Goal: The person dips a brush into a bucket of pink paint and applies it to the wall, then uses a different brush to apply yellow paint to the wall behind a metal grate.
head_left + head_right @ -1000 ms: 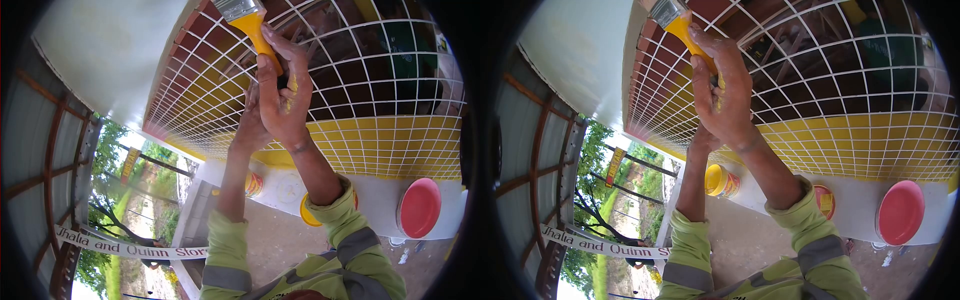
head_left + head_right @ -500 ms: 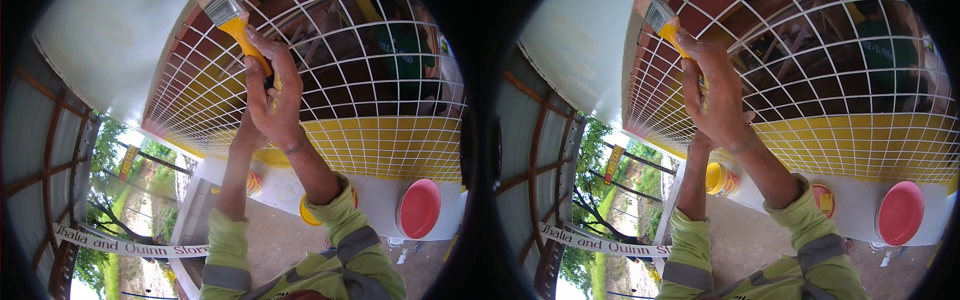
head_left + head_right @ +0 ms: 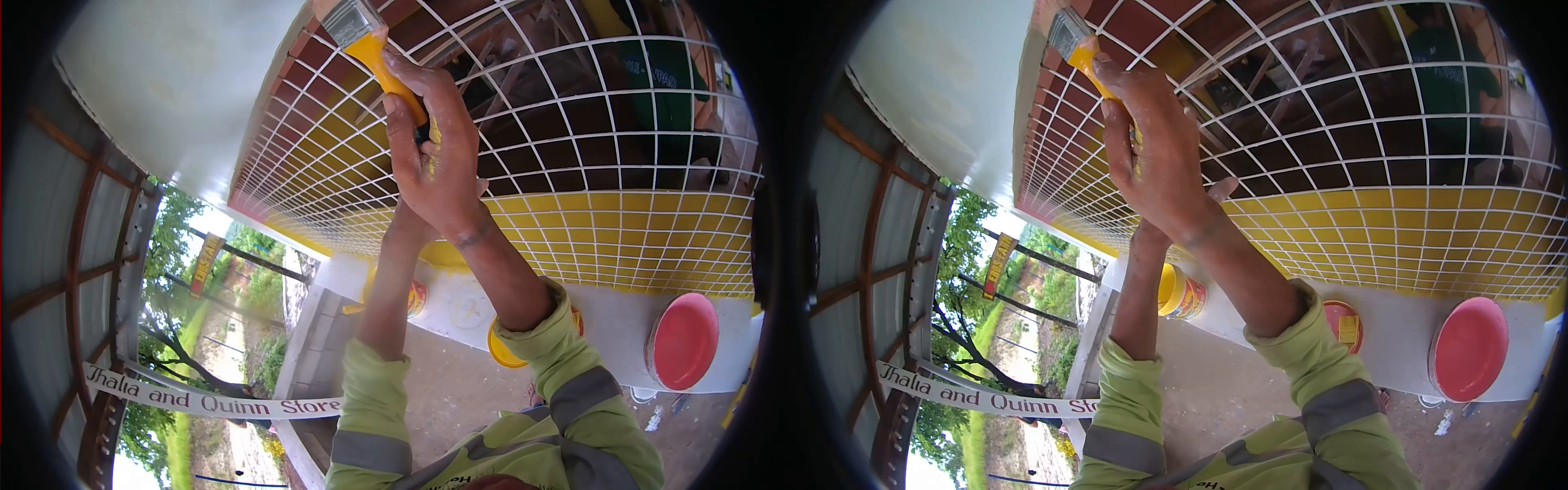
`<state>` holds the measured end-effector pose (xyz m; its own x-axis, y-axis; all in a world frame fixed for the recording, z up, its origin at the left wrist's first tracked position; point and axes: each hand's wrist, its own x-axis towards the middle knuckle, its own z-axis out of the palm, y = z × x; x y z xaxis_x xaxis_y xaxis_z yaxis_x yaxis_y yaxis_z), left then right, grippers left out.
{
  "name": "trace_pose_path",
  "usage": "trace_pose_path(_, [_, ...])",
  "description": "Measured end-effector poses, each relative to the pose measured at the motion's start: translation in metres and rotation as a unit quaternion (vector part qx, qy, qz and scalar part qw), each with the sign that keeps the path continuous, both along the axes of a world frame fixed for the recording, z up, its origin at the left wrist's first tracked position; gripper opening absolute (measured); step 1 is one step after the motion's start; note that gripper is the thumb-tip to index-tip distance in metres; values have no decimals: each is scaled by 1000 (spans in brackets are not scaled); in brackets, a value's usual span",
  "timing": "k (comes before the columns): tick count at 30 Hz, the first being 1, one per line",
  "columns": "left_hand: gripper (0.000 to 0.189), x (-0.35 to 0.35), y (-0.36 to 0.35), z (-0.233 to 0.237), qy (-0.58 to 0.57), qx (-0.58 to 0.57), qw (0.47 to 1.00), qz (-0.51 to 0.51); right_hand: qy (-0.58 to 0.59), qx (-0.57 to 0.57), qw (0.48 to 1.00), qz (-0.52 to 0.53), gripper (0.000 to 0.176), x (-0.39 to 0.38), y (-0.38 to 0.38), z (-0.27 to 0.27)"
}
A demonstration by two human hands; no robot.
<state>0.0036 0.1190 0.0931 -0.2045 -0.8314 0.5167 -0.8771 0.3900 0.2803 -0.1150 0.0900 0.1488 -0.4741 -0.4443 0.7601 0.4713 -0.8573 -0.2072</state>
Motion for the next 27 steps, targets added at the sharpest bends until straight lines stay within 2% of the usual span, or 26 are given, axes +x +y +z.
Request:
trace_pose_path(3, [86, -2, 4, 3, 18, 12, 999, -24, 2, -1, 1000, -30, 36, 5, -2, 2])
trace_pose_path(5, [86, -6, 4, 6, -21, -31, 998, -44, 10, 6, 999, -36, 36, 8, -2, 1])
trace_pose_path(9, [86, -21, -2, 19, -180, -169, 968, -32, 21, 7, 999, -29, 36, 9, 2, 2])
trace_pose_path(11, [87, -21, 0, 20, -207, -177, 962, -18, 29, 10, 999, -31, 37, 11, 2, 1])
trace_pose_path(15, [90, -16, 1, 19, -206, -129, 970, 26, 69, 10, 996, -48, 36, 4, 3, -4])
trace_pose_path(18, [92, -17, -4, 18, -182, -78, 979, 50, -9, 23, 999, -38, 32, -13, 4, -22])
trace_pose_path(19, [93, -18, -5, 19, -177, -67, 981, 51, 5, 51, 999, -19, 34, -19, 5, -29])
trace_pose_path(22, [96, -24, -4, 21, -166, -50, 984, 45, -102, 51, 993, 24, 38, -26, 5, -26])
trace_pose_path(23, [97, -27, -3, 23, -164, -50, 984, 38, -96, 58, 993, 23, 39, -29, 6, -21])
trace_pose_path(25, [96, -37, 1, 29, -147, -52, 987, 34, -99, 61, 993, -33, 39, -21, -1, -12])
trace_pose_path(27, [80, -24, 0, 22, -43, 42, 996, 72, -130, 45, 987, -81, 37, -8, -13, 4])
